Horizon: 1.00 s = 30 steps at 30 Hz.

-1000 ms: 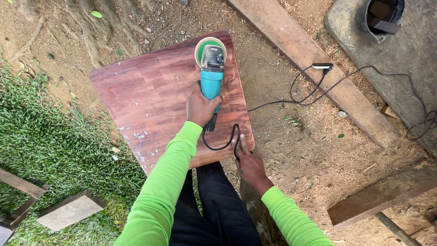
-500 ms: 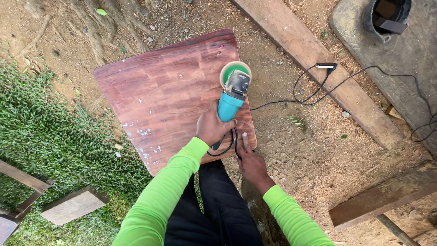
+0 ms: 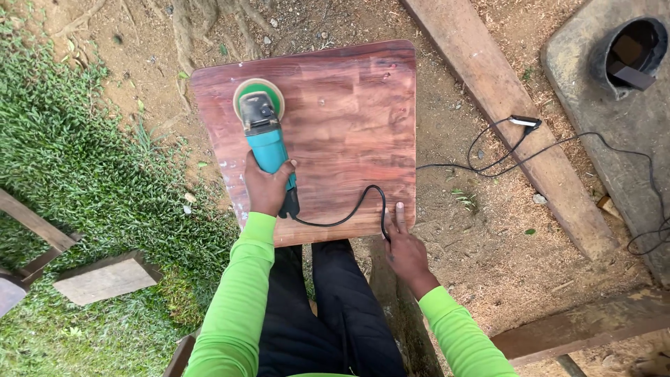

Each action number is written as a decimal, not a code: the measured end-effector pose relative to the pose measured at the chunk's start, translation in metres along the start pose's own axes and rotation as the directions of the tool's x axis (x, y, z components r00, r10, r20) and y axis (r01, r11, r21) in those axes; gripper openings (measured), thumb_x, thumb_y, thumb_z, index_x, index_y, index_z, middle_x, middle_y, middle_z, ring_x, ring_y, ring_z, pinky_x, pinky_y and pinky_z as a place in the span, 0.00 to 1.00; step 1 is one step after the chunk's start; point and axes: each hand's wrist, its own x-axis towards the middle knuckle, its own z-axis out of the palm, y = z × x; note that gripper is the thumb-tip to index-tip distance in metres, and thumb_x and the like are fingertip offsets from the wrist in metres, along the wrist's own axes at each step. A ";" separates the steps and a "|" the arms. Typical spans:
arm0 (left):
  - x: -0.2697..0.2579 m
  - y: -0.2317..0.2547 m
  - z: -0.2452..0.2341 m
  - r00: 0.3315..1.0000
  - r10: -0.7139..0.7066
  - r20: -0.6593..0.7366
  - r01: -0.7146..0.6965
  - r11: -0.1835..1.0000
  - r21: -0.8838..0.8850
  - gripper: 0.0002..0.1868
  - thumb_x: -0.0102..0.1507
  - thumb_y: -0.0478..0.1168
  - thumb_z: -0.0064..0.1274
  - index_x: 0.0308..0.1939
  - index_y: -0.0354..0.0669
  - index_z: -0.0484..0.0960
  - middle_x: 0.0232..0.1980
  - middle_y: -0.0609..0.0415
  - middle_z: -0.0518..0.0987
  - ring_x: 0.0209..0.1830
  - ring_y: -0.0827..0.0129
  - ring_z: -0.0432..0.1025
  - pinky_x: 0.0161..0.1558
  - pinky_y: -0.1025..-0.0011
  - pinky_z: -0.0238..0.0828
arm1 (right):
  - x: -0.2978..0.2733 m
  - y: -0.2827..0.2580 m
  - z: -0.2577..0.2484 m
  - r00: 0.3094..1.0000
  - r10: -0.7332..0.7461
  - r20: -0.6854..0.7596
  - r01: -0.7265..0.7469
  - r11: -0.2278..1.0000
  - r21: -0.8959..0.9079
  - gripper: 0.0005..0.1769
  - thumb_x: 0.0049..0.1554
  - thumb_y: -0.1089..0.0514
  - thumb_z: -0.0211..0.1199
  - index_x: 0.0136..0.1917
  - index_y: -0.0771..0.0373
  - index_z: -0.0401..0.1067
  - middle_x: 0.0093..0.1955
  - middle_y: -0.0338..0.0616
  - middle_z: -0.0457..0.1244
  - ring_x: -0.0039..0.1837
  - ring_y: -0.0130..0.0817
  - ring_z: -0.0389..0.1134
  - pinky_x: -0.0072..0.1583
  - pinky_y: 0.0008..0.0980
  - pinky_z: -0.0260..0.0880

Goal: Sanding the surface of a wooden board using a power sander.

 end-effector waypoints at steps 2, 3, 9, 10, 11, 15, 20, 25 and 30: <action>0.006 -0.006 -0.013 0.999 0.006 -0.039 -0.007 1.000 -0.022 0.27 0.54 0.38 0.68 0.52 0.32 0.72 0.42 0.48 0.81 0.39 0.66 0.77 0.44 0.67 0.77 | 0.001 -0.001 -0.001 1.000 0.003 0.010 -0.003 1.000 -0.008 0.44 0.54 0.57 0.60 0.81 0.49 0.49 0.86 0.53 0.36 0.50 0.57 0.73 0.51 0.49 0.75; 0.009 -0.008 -0.019 0.998 0.017 -0.069 -0.020 0.999 -0.042 0.26 0.55 0.37 0.68 0.52 0.32 0.72 0.42 0.49 0.81 0.39 0.67 0.77 0.43 0.67 0.77 | 0.002 -0.002 -0.002 1.000 0.014 0.016 -0.014 1.000 -0.011 0.45 0.54 0.57 0.60 0.82 0.49 0.49 0.86 0.53 0.36 0.51 0.58 0.73 0.51 0.50 0.76; 0.020 -0.022 -0.043 0.991 -0.017 -0.131 0.005 0.996 -0.090 0.24 0.56 0.37 0.68 0.49 0.33 0.72 0.40 0.50 0.81 0.37 0.68 0.77 0.41 0.68 0.77 | 0.003 -0.006 -0.004 0.998 0.047 0.051 -0.045 0.998 -0.045 0.43 0.57 0.53 0.59 0.82 0.45 0.47 0.87 0.51 0.35 0.51 0.58 0.73 0.53 0.51 0.75; 0.021 -0.023 -0.046 0.989 -0.016 -0.149 0.003 0.996 -0.091 0.24 0.56 0.37 0.68 0.49 0.33 0.72 0.40 0.50 0.81 0.37 0.68 0.77 0.41 0.68 0.77 | 0.004 -0.003 0.001 0.998 0.031 0.050 -0.028 0.998 -0.052 0.43 0.57 0.53 0.59 0.82 0.45 0.47 0.87 0.51 0.35 0.51 0.58 0.73 0.53 0.51 0.75; 0.021 -0.023 -0.049 0.986 -0.019 -0.165 0.006 0.997 -0.081 0.24 0.55 0.37 0.69 0.48 0.33 0.73 0.40 0.50 0.81 0.36 0.68 0.77 0.41 0.68 0.77 | 0.005 0.001 0.006 0.999 0.037 0.039 -0.035 0.998 -0.061 0.42 0.57 0.53 0.58 0.82 0.44 0.47 0.87 0.50 0.35 0.52 0.58 0.73 0.53 0.51 0.75; 0.022 -0.023 -0.063 0.984 -0.038 -0.176 0.009 0.987 -0.163 0.25 0.54 0.37 0.68 0.49 0.34 0.72 0.39 0.50 0.80 0.35 0.69 0.77 0.40 0.68 0.77 | 0.006 0.008 0.016 1.000 0.022 -0.015 -0.023 0.997 -0.075 0.42 0.57 0.52 0.58 0.81 0.42 0.48 0.86 0.51 0.35 0.55 0.58 0.72 0.53 0.51 0.76; 0.034 -0.032 -0.080 0.972 -0.050 -0.230 0.016 0.988 -0.150 0.24 0.55 0.38 0.68 0.49 0.34 0.73 0.39 0.51 0.81 0.35 0.69 0.77 0.40 0.69 0.77 | 0.006 -0.008 -0.001 0.993 0.085 0.083 -0.076 0.991 -0.109 0.41 0.59 0.51 0.56 0.82 0.39 0.45 0.88 0.49 0.33 0.55 0.56 0.73 0.53 0.49 0.76; 0.036 -0.036 -0.097 0.965 -0.068 -0.254 0.019 0.981 -0.191 0.25 0.54 0.38 0.68 0.49 0.34 0.73 0.39 0.50 0.81 0.35 0.68 0.77 0.40 0.68 0.77 | 0.007 -0.002 0.008 0.997 0.063 0.039 -0.059 0.993 -0.106 0.38 0.61 0.49 0.53 0.82 0.39 0.46 0.87 0.50 0.33 0.56 0.55 0.73 0.50 0.48 0.78; 0.031 -0.036 -0.105 0.968 -0.063 -0.244 0.065 0.998 -0.002 0.26 0.53 0.42 0.69 0.49 0.33 0.75 0.41 0.46 0.82 0.38 0.61 0.78 0.45 0.64 0.76 | 0.007 -0.002 0.010 0.998 0.068 0.018 -0.065 0.990 -0.128 0.37 0.62 0.46 0.51 0.82 0.37 0.46 0.87 0.49 0.35 0.56 0.54 0.73 0.47 0.46 0.79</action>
